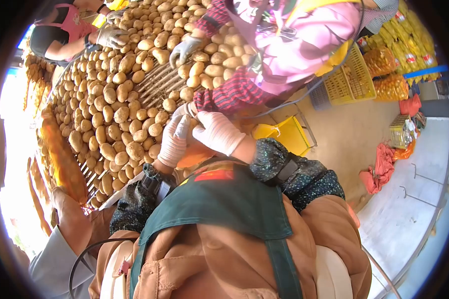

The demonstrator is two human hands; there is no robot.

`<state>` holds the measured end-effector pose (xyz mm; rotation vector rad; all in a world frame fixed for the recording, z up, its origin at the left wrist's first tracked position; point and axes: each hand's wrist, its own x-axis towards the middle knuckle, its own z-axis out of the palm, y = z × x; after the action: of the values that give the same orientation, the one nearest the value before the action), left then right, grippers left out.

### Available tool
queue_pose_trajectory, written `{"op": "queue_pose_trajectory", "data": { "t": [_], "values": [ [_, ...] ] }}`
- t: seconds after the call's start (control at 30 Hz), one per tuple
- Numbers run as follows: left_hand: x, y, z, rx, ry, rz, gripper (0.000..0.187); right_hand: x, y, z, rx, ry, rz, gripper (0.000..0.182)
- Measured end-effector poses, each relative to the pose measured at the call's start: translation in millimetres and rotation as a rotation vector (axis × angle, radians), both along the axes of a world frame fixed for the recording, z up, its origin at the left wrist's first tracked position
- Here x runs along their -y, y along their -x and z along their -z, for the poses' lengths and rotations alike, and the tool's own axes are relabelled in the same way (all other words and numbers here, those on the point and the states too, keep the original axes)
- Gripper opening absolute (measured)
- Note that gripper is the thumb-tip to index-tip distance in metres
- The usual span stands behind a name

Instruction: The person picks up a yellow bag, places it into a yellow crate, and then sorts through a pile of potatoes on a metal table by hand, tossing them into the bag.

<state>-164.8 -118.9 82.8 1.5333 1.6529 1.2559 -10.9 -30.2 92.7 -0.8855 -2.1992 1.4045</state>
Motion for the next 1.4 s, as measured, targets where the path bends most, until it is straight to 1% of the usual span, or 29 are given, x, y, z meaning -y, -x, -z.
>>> {"op": "queue_pose_trajectory", "data": {
  "t": [0.07,0.13,0.17,0.2,0.27,0.33,0.37,0.47,0.57,0.6,0.63,0.7,0.77,0.87,0.9,0.97,1.03,1.07,1.1,1.17,1.27,1.33,1.37,1.4],
  "values": [
    [5,14,9,0.074,0.051,0.007,0.033,1,14,-6,-0.013,-0.031,-0.016,0.030],
    [6,24,3,0.067,-0.017,0.055,0.033,3,26,8,-0.067,-0.085,-0.002,0.030],
    [9,24,-2,0.437,0.188,-0.011,0.035,4,30,16,-0.093,-0.113,0.005,0.030],
    [11,23,-12,0.819,0.349,-0.165,0.036,1,32,21,-0.050,-0.097,-0.006,0.031],
    [12,25,-17,0.830,0.382,-0.222,0.040,-6,36,31,0.031,-0.075,-0.025,0.031],
    [11,30,-21,0.883,0.399,-0.294,0.042,-5,43,31,-0.146,-0.039,-0.041,0.027],
    [11,35,-22,0.866,0.414,-0.276,0.042,-5,44,29,-0.233,-0.020,-0.046,0.026],
    [13,50,-25,0.785,0.448,-0.209,0.042,-4,43,21,-0.202,0.038,-0.040,0.025],
    [13,50,-1,0.733,0.385,-0.212,0.041,-8,46,25,-0.142,-0.039,-0.060,0.027],
    [12,51,4,0.666,0.367,-0.201,0.040,-10,46,26,-0.123,-0.043,-0.085,0.027],
    [12,53,9,0.598,0.348,-0.190,0.039,-13,45,27,-0.103,-0.048,-0.109,0.027],
    [12,52,8,0.568,0.364,-0.173,0.037,-14,44,24,-0.040,-0.071,-0.138,0.026],
    [11,50,-4,0.638,0.428,-0.157,0.036,-13,43,15,0.044,-0.115,-0.143,0.025],
    [12,49,8,0.774,0.417,-0.139,0.038,-11,42,24,-0.013,-0.159,-0.016,0.022],
    [12,47,8,0.827,0.426,-0.138,0.038,-11,40,31,-0.002,-0.130,-0.015,0.021],
    [9,36,-23,0.983,0.489,-0.181,0.039,-10,38,42,0.015,-0.071,-0.024,0.020],
    [3,26,-62,1.191,0.574,-0.287,0.041,-8,36,37,-0.066,-0.213,-0.086,0.022],
    [3,25,-65,1.251,0.598,-0.321,0.041,-7,33,35,-0.107,-0.284,-0.117,0.024],
    [3,25,-68,1.311,0.622,-0.358,0.042,-7,29,37,-0.067,-0.406,-0.130,0.024],
    [8,30,-50,1.343,0.615,-0.337,0.043,-8,17,44,0.015,-0.647,-0.154,0.026],
    [16,31,-33,1.466,0.578,-0.204,0.045,-1,7,2,0.249,0.045,-0.141,0.039],
    [21,28,-5,1.401,0.538,-0.079,0.046,9,1,19,0.040,0.389,-0.092,0.042],
    [24,28,6,1.365,0.514,-0.023,0.047,9,-1,27,-0.018,0.485,-0.112,0.046],
    [24,27,-3,1.236,0.536,0.049,0.050,10,-3,35,-0.073,0.583,-0.131,0.050]
  ]
}}
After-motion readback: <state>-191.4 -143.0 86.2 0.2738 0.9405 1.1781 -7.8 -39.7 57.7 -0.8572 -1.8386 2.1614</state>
